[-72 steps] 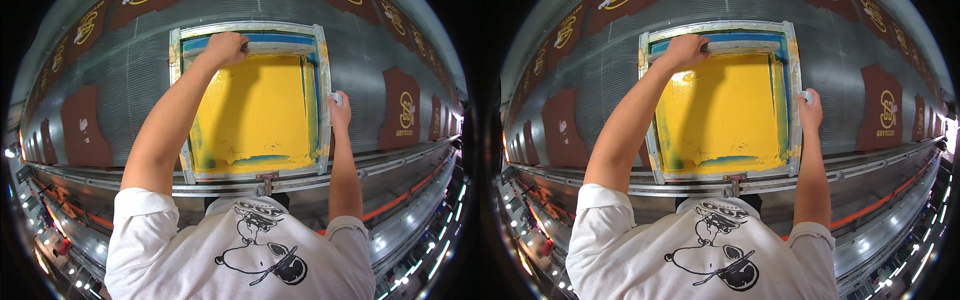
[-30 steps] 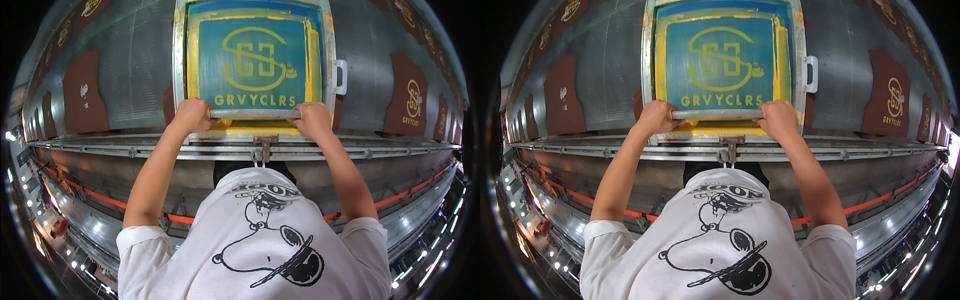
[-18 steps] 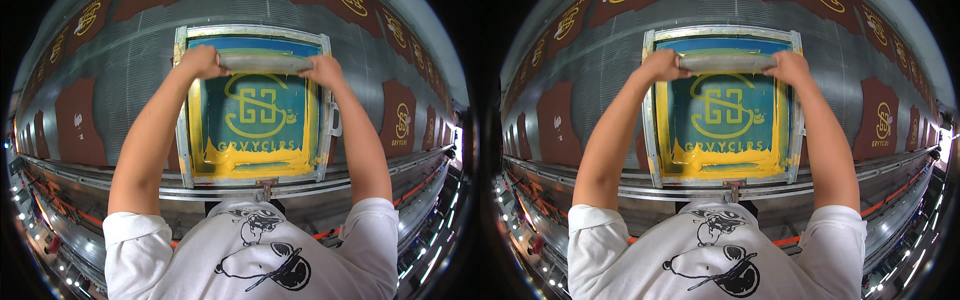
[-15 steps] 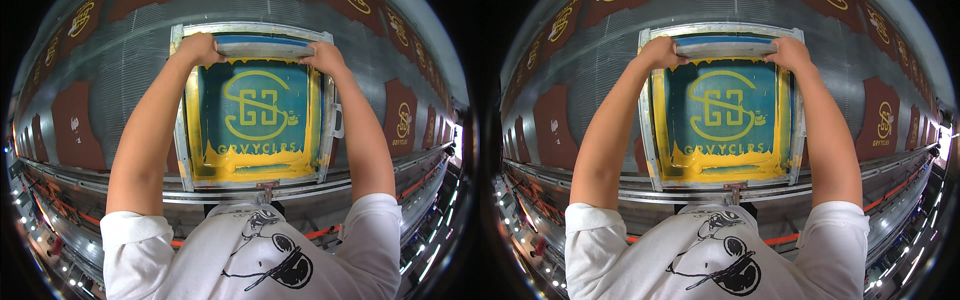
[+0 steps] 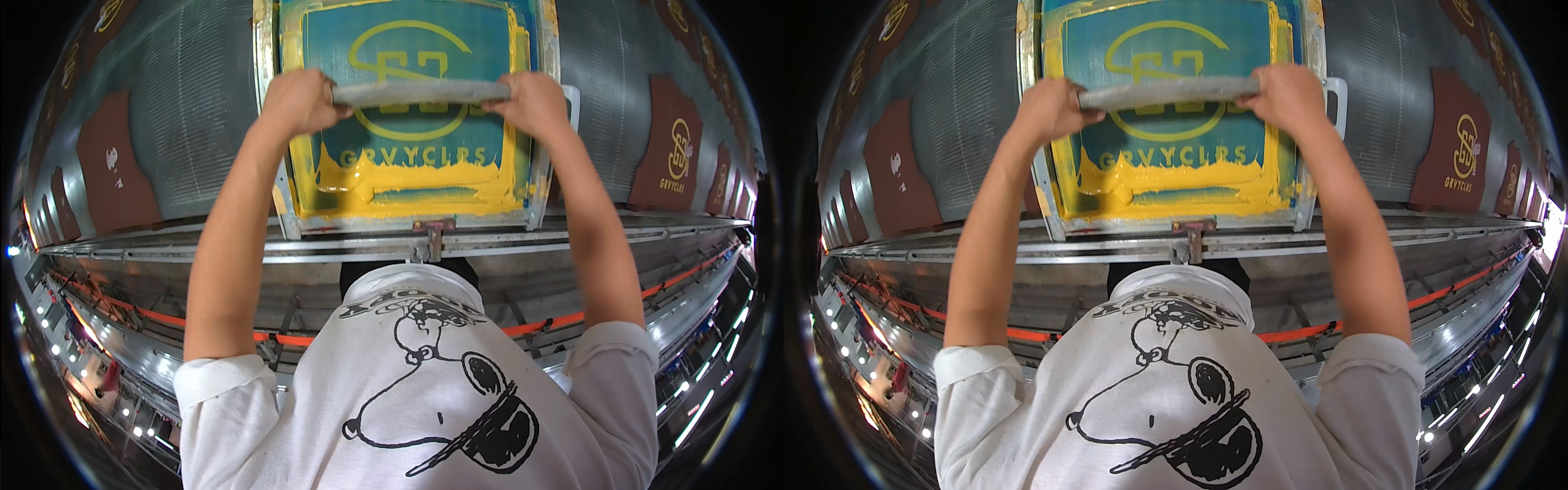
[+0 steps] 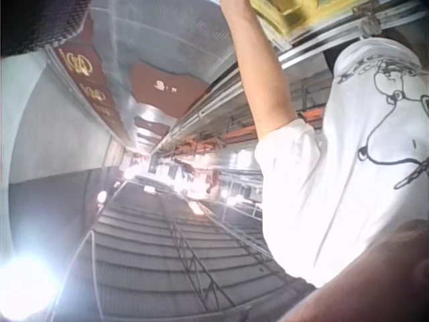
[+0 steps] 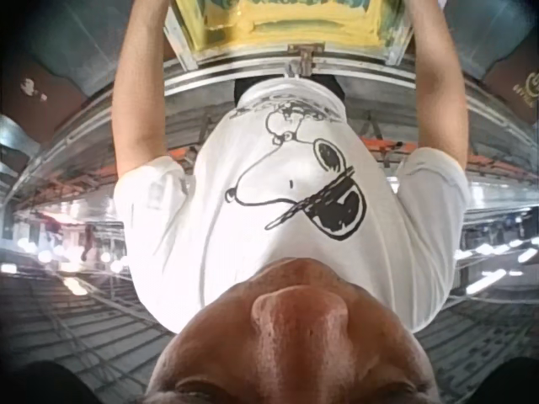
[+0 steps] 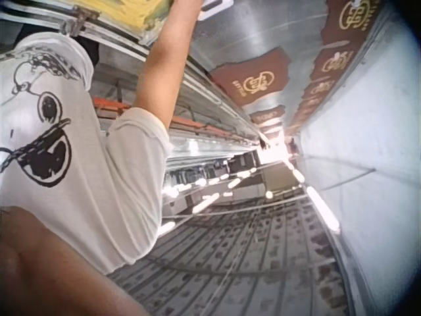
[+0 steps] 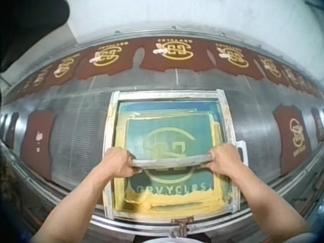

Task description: The person uses a squeegee to spread yellow ink across a screen printing frame, repeatedly pulling the ink back and forth to coat the mesh. The person works on a single frame, lifting and repositioning it occasionally while maintaining a consistent printing motion.

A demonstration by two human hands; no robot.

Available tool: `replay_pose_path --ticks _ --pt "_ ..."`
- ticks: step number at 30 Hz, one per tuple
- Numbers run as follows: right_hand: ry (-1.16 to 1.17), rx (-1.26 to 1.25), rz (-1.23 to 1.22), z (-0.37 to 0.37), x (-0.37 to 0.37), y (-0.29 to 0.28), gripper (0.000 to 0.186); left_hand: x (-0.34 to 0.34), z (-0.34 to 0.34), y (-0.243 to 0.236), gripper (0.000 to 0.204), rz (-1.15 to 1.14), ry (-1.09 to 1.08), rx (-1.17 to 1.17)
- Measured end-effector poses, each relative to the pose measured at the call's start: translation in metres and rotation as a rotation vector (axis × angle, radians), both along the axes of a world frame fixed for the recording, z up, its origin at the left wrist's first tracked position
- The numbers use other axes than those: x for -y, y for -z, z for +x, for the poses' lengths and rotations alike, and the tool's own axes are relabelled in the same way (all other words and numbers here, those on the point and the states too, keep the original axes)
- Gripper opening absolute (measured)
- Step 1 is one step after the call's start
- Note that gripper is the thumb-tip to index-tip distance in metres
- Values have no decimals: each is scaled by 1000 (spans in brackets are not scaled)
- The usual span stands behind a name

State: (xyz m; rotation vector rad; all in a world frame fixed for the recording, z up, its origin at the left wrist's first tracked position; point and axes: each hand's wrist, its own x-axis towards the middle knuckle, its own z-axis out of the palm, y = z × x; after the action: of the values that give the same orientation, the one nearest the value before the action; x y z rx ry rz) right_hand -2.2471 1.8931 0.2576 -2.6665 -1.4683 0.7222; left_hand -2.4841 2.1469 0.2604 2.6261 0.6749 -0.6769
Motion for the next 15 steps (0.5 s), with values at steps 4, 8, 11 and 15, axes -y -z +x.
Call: replay_pose_path --ticks 4,8,11,15 --pt "-77 -18 104 -65 71 1 31 71 -70 -7 33 -39 14 -57" --pt "-61 -3 264 -102 112 5 33 103 -108 -5 31 -69 23 69" --pt "-45 -60 124 -90 98 -13 33 83 -97 2 39 -111 70 -6" --pt "-19 -9 155 -41 58 -20 36 39 -39 -18 47 -68 112 -32"
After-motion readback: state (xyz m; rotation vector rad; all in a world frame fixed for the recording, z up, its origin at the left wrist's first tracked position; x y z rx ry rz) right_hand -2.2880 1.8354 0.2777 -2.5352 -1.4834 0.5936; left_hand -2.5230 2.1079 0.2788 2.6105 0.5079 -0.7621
